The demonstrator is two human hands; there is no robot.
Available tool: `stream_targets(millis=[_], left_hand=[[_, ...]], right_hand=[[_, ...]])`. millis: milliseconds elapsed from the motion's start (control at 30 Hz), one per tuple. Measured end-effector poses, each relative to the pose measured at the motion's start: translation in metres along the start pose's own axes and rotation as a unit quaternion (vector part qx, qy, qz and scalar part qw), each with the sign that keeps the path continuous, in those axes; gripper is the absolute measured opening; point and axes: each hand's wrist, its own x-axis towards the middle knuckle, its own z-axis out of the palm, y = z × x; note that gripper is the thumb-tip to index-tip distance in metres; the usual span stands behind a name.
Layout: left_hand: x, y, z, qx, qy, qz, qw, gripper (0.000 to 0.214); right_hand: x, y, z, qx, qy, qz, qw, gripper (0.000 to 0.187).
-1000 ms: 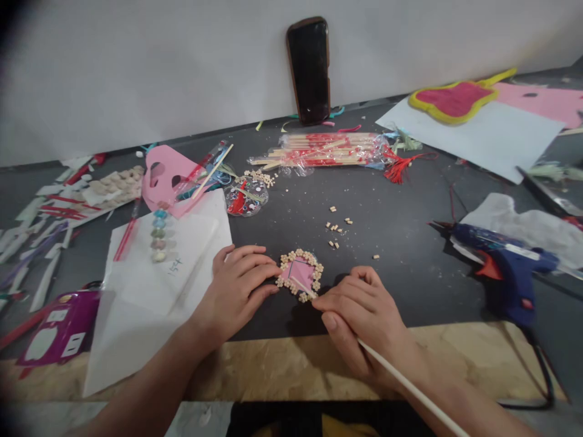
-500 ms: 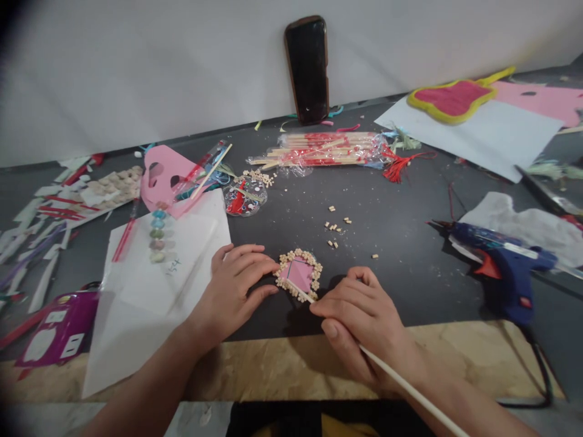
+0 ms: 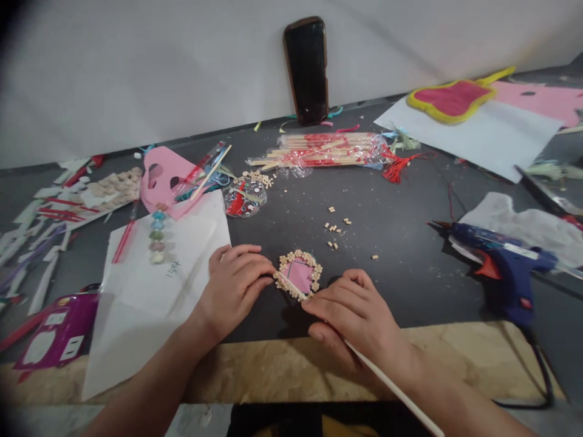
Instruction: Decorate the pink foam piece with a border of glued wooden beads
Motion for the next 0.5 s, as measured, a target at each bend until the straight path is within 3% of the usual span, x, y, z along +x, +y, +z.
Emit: stream_targets(millis=[500], left_hand=[[0.0002,0.0031,-0.0022,0.011,0.017,-0.004,1.0,0.015]], right_hand=[[0.004,-0.0021,0.0015,-0.01,-0.01,-0.001,1.0,0.014]])
